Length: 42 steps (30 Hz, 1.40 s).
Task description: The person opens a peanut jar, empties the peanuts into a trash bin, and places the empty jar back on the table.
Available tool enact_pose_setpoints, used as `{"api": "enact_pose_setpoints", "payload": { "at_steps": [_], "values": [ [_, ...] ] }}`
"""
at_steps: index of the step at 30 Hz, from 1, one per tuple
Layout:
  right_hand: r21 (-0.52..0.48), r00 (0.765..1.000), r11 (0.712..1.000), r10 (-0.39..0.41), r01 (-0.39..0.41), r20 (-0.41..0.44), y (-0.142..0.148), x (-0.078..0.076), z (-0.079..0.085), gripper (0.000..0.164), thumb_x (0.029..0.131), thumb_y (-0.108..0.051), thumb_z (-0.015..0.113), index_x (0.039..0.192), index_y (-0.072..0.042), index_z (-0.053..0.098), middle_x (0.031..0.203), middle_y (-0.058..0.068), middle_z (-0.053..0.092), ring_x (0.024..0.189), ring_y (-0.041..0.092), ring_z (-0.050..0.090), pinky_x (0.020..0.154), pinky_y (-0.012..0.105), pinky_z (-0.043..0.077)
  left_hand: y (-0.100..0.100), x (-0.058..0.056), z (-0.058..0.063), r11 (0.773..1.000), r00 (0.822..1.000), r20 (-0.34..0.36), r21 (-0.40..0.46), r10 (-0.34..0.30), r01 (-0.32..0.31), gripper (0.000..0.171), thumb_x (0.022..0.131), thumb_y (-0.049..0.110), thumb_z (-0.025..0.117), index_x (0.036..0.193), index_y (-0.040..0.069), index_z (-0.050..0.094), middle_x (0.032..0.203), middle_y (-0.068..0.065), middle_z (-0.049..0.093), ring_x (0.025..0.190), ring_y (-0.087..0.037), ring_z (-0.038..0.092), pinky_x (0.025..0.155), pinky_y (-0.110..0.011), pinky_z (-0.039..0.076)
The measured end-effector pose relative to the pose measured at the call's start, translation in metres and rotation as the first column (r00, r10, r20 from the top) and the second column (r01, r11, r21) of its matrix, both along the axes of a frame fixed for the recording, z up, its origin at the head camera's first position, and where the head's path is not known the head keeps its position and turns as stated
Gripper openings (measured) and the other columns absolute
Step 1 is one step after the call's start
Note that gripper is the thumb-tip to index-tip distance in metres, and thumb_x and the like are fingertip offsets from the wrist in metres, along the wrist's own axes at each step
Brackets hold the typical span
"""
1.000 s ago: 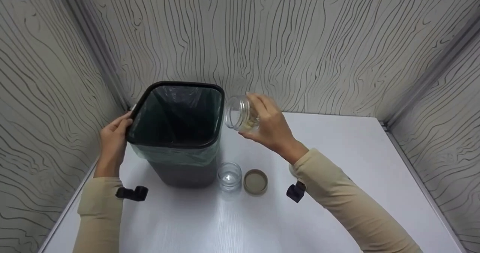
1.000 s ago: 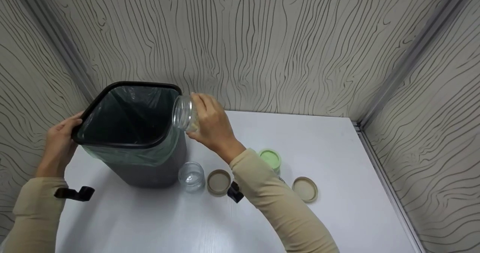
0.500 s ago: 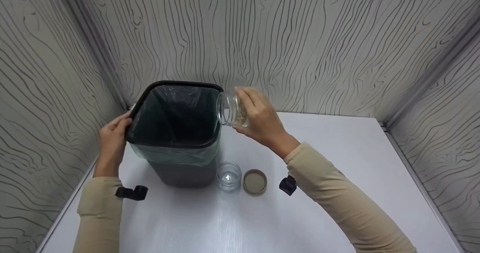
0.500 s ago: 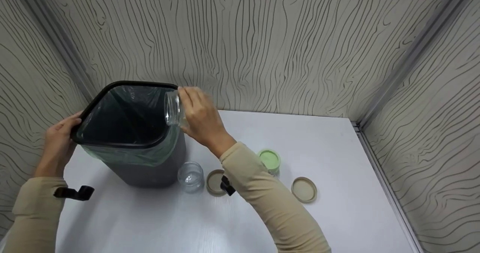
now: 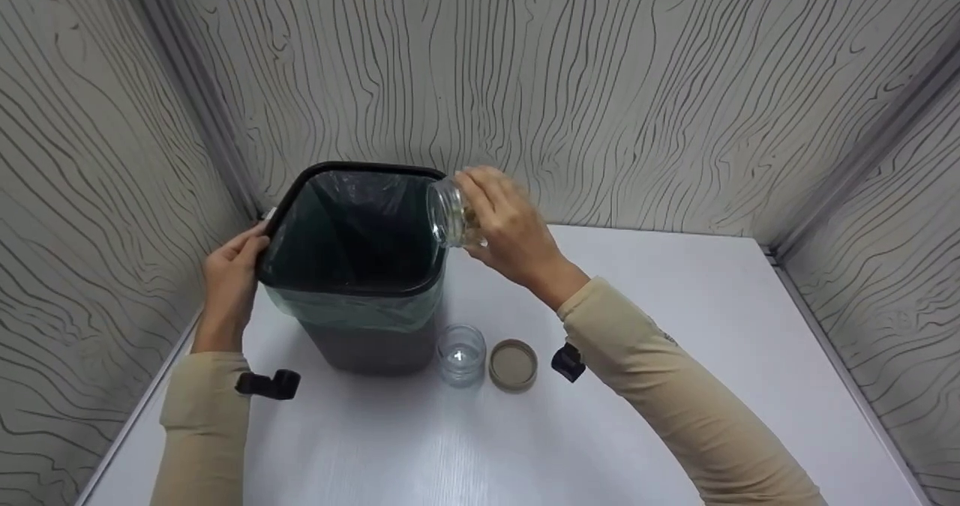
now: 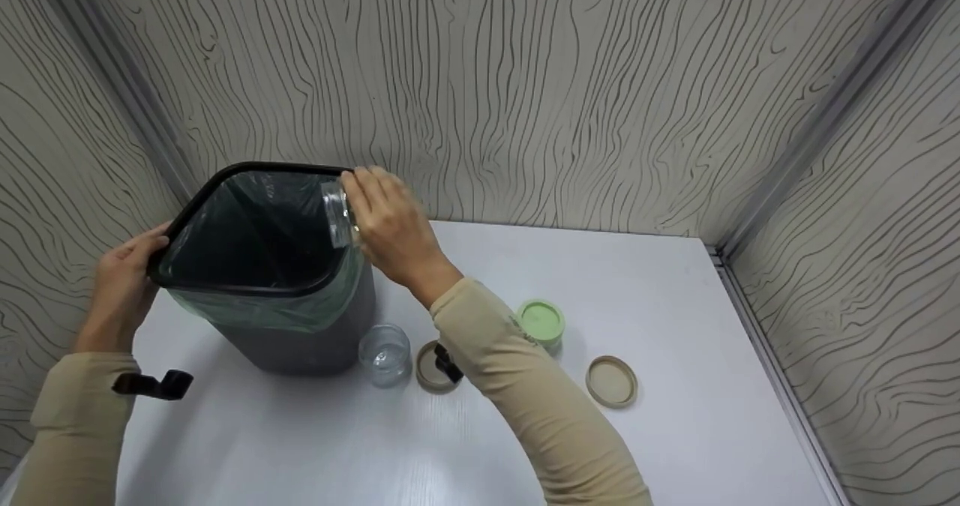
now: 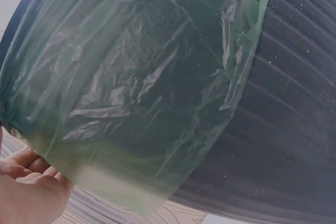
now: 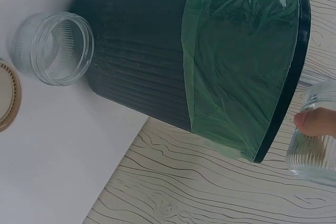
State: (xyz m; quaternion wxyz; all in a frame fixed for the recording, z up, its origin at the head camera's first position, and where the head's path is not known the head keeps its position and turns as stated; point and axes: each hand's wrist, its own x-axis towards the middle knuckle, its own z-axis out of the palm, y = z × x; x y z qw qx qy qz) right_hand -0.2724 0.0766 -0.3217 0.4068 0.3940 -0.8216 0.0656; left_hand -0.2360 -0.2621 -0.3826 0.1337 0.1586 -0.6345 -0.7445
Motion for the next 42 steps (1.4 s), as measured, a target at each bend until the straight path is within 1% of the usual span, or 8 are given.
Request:
{"api": "enact_pose_setpoints", "payload": {
  "at_steps": [7,13,22,27,29,32,35,42],
  "values": [
    [0.036,0.997,0.999,0.024,-0.022,-0.079,-0.006,-0.002,0.002,0.078,0.062,-0.018,0.088,0.129,0.002,0.053,0.125,0.017,0.061,0.120,0.032,0.056,0.109,0.039,0.046,0.000,0.001,0.001,1.000,1.000,-0.010,0.005,-0.006,0.006,0.042,0.097,0.013,0.051,0.138,0.000,0.050,0.110,0.013,0.064,0.094,0.005,0.061,0.077,-0.008,0.051],
    [0.096,0.980,0.995,0.051,-0.033,-0.192,-0.012,-0.002,0.002,0.071,0.064,-0.016,0.085,0.126,0.002,0.056,0.123,0.017,0.063,0.118,0.031,0.058,0.105,0.038,0.049,-0.001,0.002,-0.001,1.000,1.000,-0.004,0.001,-0.021,0.021,0.042,0.098,0.014,0.050,0.139,0.002,0.050,0.120,0.008,0.061,0.095,0.004,0.060,0.078,-0.008,0.051],
    [0.137,0.947,0.990,0.071,-0.029,-0.313,-0.017,-0.004,0.000,0.038,0.085,-0.001,0.063,0.124,0.001,0.060,0.123,0.014,0.065,0.117,0.027,0.061,0.105,0.034,0.050,0.000,0.000,-0.001,0.998,1.000,0.001,-0.059,-0.002,0.002,0.043,0.099,0.015,0.047,0.139,0.000,0.048,0.135,-0.002,0.055,0.095,0.008,0.058,0.080,-0.006,0.049],
    [0.143,0.941,0.988,0.094,-0.050,-0.324,-0.017,-0.005,0.002,0.036,0.087,0.002,0.059,0.123,0.001,0.060,0.123,0.013,0.065,0.118,0.027,0.061,0.106,0.033,0.049,0.000,-0.001,-0.001,1.000,1.000,-0.022,-0.022,0.004,-0.005,0.043,0.098,0.013,0.050,0.138,-0.002,0.049,0.105,0.015,0.066,0.088,0.005,0.060,0.074,-0.008,0.051],
    [0.143,0.942,0.988,0.097,-0.053,-0.320,-0.017,-0.006,0.002,0.037,0.086,0.004,0.060,0.123,0.001,0.060,0.123,0.014,0.065,0.118,0.027,0.061,0.107,0.034,0.049,0.001,-0.002,-0.001,1.000,1.000,-0.022,-0.010,0.000,0.000,0.043,0.098,0.013,0.050,0.138,-0.002,0.049,0.102,0.017,0.065,0.088,0.004,0.060,0.074,-0.009,0.051],
    [0.164,0.940,0.985,0.098,-0.046,-0.327,-0.016,-0.007,0.002,0.039,0.085,0.004,0.061,0.124,0.001,0.060,0.124,0.014,0.065,0.119,0.026,0.061,0.108,0.034,0.048,0.001,-0.001,0.000,1.000,1.000,-0.002,-0.020,-0.016,0.016,0.043,0.099,0.015,0.048,0.140,0.000,0.047,0.122,0.005,0.062,0.094,0.005,0.058,0.078,-0.007,0.050],
    [0.186,0.934,0.982,0.095,-0.031,-0.345,-0.016,-0.008,0.001,0.039,0.086,0.002,0.061,0.125,0.000,0.059,0.125,0.013,0.064,0.120,0.026,0.060,0.108,0.033,0.048,0.001,-0.001,0.001,0.999,0.999,0.021,-0.024,-0.033,0.033,0.044,0.100,0.017,0.047,0.141,0.003,0.047,0.140,-0.004,0.050,0.099,0.005,0.056,0.080,-0.006,0.049],
    [0.186,0.923,0.982,0.094,-0.026,-0.372,-0.020,-0.009,-0.001,0.037,0.087,0.001,0.061,0.125,-0.001,0.059,0.124,0.012,0.065,0.119,0.025,0.061,0.108,0.032,0.048,0.000,0.001,-0.001,0.999,0.999,0.016,-0.018,-0.034,0.034,0.043,0.100,0.017,0.047,0.141,0.005,0.048,0.140,-0.002,0.050,0.099,0.004,0.057,0.080,-0.006,0.049]
  ]
}}
